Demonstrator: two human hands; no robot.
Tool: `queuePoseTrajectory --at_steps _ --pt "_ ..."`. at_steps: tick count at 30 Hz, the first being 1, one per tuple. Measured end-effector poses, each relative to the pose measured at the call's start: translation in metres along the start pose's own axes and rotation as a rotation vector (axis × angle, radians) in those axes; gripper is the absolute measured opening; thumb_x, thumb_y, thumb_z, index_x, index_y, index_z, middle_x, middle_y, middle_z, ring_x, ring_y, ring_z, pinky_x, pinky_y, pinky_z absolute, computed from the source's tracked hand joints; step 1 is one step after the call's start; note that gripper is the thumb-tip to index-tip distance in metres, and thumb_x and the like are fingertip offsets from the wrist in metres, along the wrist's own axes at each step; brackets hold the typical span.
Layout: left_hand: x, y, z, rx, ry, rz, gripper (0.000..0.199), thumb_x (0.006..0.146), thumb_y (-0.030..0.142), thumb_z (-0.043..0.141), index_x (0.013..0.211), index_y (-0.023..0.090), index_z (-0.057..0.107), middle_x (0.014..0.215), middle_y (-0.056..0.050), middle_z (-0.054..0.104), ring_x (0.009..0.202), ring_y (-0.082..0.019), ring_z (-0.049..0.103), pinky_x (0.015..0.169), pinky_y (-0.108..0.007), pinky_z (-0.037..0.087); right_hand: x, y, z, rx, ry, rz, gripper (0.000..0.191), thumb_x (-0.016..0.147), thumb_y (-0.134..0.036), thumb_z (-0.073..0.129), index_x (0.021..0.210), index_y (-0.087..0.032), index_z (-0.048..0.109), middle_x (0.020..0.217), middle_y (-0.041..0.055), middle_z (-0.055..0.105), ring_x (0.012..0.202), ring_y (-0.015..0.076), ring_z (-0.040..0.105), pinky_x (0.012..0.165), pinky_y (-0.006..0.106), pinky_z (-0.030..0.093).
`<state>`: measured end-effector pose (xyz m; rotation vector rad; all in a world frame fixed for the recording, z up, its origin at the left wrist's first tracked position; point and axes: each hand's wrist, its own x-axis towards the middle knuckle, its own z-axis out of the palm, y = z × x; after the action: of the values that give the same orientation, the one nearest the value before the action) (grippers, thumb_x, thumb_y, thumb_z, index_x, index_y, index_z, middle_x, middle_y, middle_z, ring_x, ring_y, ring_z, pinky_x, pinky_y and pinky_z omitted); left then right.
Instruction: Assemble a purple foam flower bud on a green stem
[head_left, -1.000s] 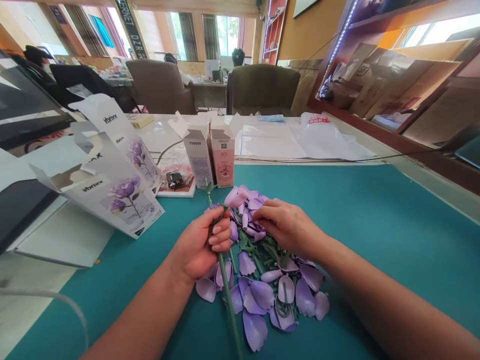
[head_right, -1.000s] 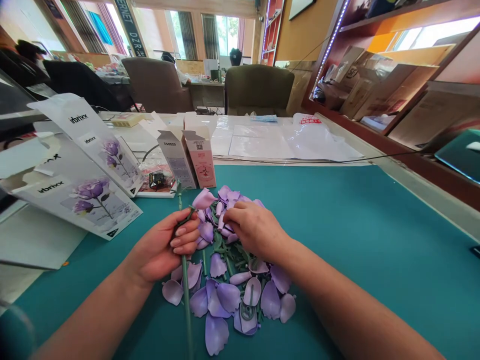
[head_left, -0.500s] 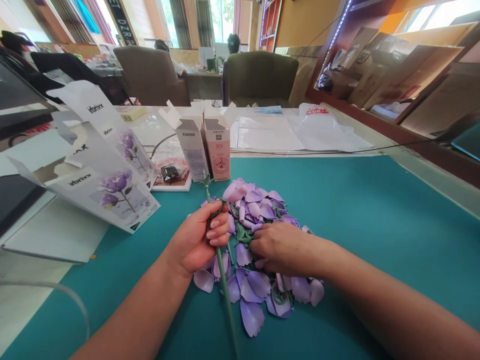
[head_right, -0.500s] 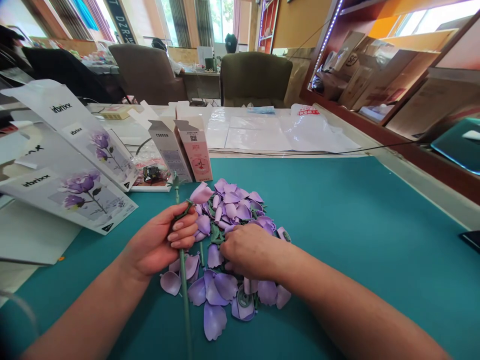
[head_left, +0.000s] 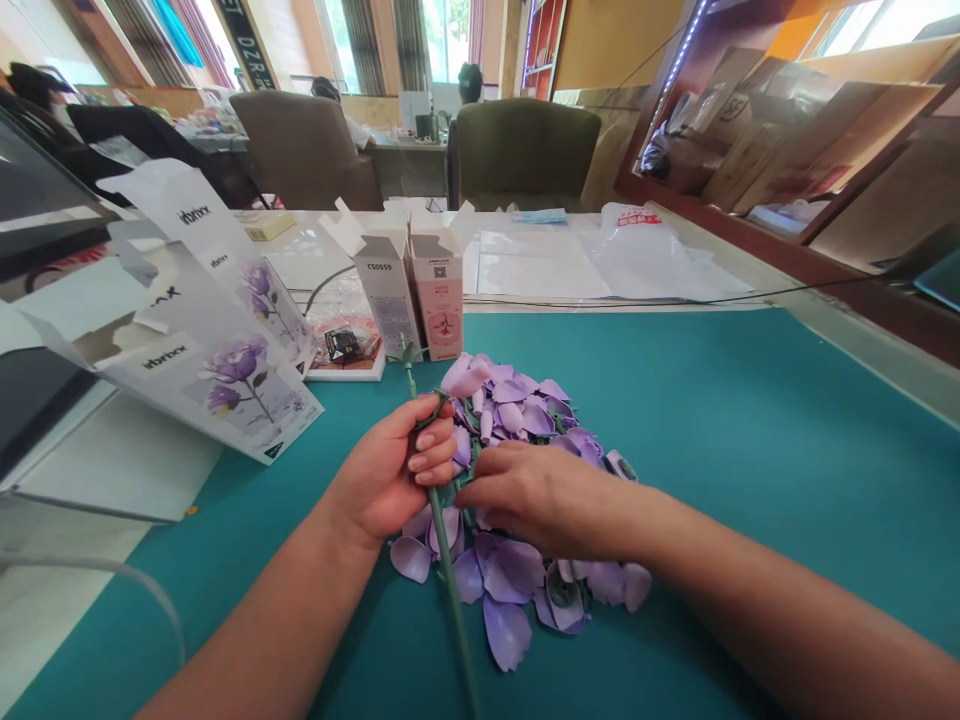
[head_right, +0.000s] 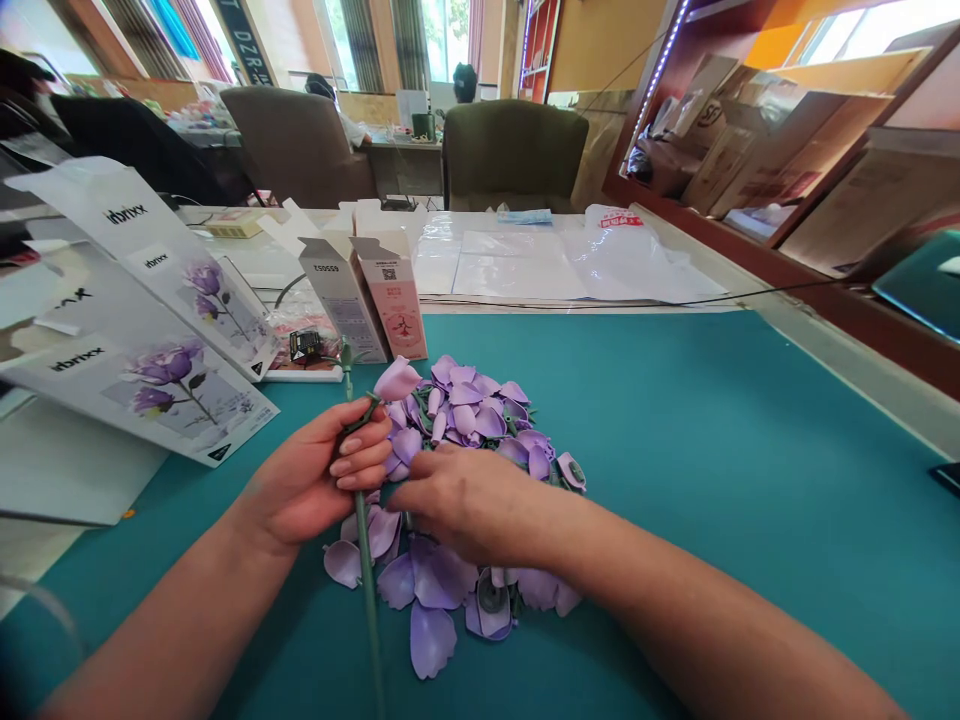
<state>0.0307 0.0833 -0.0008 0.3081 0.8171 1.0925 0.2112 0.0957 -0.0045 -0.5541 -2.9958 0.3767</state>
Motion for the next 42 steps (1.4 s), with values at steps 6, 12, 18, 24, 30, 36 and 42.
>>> queuePoseTrajectory --at_steps 6,12,18,24,30,36,42 --pt "-0.003 0.0 0.001 -0.014 -0.005 -0.011 0.036 0.097 0.02 0.04 0.064 0.013 0.053 0.046 0.007 0.034 0.032 -0.003 0.029 0.029 -0.012 0.028 0.015 -0.006 0.035 -0.176 0.079 -0.192 0.012 0.093 -0.016 0.054 0.09 -0.017 0.066 0.09 0.0069 0.064 0.08 0.019 0.053 0.071 0.032 0.042" --pt "-0.003 -0.001 0.002 -0.001 0.004 -0.007 0.038 0.097 0.019 0.039 0.063 0.013 0.053 0.046 0.007 0.034 0.032 -0.002 0.027 0.029 -0.012 0.026 0.015 0.005 0.045 -0.22 0.15 -0.135 0.018 0.092 -0.013 0.052 0.077 -0.017 0.062 0.075 0.0037 0.061 0.068 0.0169 0.052 0.062 0.031 0.037" --pt "-0.001 -0.003 0.001 0.027 0.011 -0.006 0.038 0.096 0.02 0.041 0.062 0.012 0.055 0.045 0.007 0.034 0.032 -0.002 0.026 0.03 -0.012 0.024 0.009 0.014 0.031 -0.133 0.163 0.073 0.019 0.091 -0.025 0.056 0.074 -0.017 0.059 0.073 0.0027 0.06 0.061 0.0143 0.05 0.053 0.028 0.03" --pt "-0.001 -0.006 0.003 0.064 0.014 -0.008 0.037 0.097 0.021 0.04 0.065 0.012 0.057 0.044 0.008 0.034 0.032 -0.002 0.024 0.031 -0.012 0.024 0.0 0.018 0.005 0.092 0.289 0.172 0.009 0.093 -0.02 0.051 0.084 -0.017 0.054 0.073 0.0009 0.059 0.062 0.0123 0.049 0.057 0.025 0.033" --pt "-0.001 -0.007 0.004 0.064 0.024 -0.005 0.036 0.096 0.02 0.042 0.066 0.011 0.058 0.043 0.007 0.036 0.031 -0.002 0.026 0.03 -0.012 0.022 -0.008 0.03 -0.018 0.263 0.391 0.204 0.009 0.091 -0.015 0.053 0.086 -0.018 0.06 0.082 0.0019 0.063 0.073 0.0123 0.054 0.065 0.024 0.039" --pt "0.0 -0.009 0.001 -0.026 -0.01 -0.092 0.039 0.098 0.023 0.038 0.067 0.01 0.058 0.044 0.008 0.036 0.031 -0.001 0.027 0.03 -0.012 0.022 -0.009 0.038 -0.017 0.311 0.542 0.289 0.013 0.092 -0.028 0.06 0.089 -0.021 0.07 0.076 0.0002 0.059 0.07 0.0116 0.054 0.063 0.023 0.04" --pt "0.0 -0.011 0.001 -0.106 -0.053 -0.134 0.045 0.1 0.027 0.034 0.065 0.01 0.056 0.046 0.007 0.035 0.03 -0.001 0.028 0.03 -0.013 0.022 -0.005 0.034 -0.012 0.364 0.573 0.246 0.022 0.096 -0.027 0.051 0.094 -0.02 0.071 0.078 0.0014 0.065 0.07 0.0113 0.057 0.064 0.023 0.042"
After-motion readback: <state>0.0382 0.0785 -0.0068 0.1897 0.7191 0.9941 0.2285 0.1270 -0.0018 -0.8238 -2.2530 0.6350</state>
